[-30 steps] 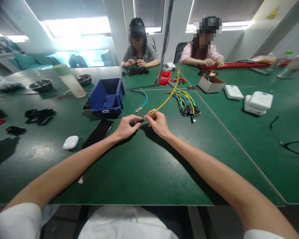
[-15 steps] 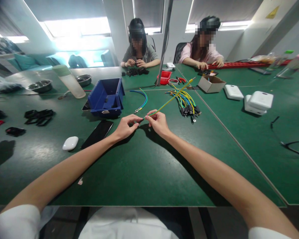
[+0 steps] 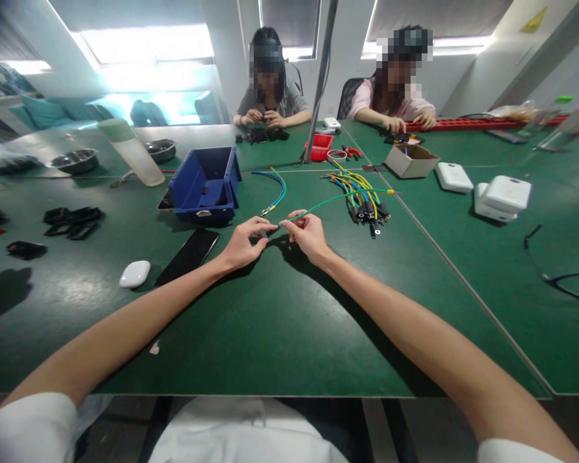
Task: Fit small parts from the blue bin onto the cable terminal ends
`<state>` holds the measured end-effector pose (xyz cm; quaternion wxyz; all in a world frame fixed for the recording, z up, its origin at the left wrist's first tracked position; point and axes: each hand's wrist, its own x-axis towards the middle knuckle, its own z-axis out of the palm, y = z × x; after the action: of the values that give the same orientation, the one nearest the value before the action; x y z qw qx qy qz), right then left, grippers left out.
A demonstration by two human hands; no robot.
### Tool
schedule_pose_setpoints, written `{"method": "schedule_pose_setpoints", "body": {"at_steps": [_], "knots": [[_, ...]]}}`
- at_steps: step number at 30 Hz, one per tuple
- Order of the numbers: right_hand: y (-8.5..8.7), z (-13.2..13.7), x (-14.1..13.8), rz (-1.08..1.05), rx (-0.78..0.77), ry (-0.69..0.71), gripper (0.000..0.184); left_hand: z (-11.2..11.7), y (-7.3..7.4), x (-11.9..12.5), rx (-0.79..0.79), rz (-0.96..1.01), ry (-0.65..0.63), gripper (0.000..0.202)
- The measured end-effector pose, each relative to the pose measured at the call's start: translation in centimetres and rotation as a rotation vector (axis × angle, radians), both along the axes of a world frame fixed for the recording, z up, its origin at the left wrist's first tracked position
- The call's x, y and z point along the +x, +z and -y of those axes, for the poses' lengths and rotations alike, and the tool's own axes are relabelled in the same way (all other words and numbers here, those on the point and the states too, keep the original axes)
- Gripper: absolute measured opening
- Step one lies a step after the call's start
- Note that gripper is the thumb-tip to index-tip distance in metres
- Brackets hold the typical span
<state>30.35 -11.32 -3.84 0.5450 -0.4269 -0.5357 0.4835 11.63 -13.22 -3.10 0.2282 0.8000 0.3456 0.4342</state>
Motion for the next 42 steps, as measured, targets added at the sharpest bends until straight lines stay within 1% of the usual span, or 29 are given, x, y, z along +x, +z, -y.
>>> {"method": "schedule_pose_setpoints", "body": {"at_steps": [7, 15, 23, 29, 38, 42], "knots": [[0.31, 0.16, -0.06, -0.033, -0.037, 0.033, 0.048, 0.00, -0.10, 0.08, 0.009, 0.029, 0.039, 0.034], [0.28, 0.10, 0.09, -0.008, -0.038, 0.037, 0.046, -0.02, -0.29, 0.10, -0.016, 0.077, 0.062, 0.032], [0.28, 0.19, 0.21, 0.038, -0.016, 0.058, 0.040, -0.31, -0.69, 0.11, -0.016, 0.122, 0.037, 0.031], [0.23, 0.16, 0.20, 0.052, -0.020, 0.051, 0.041, -0.21, -0.70, 0.15, -0.053, 0.155, 0.019, 0.030], [0.49, 0.24, 0.10, 0.036, -0.042, 0.053, 0.042, -0.45, -0.92, 0.11, -0.026, 0.171, -0.011, 0.035], [0.66, 0.32, 0.06, 0.040, -0.049, 0.054, 0.043, -0.48, -0.99, 0.06, -0.037, 0.161, -0.006, 0.036]]}}
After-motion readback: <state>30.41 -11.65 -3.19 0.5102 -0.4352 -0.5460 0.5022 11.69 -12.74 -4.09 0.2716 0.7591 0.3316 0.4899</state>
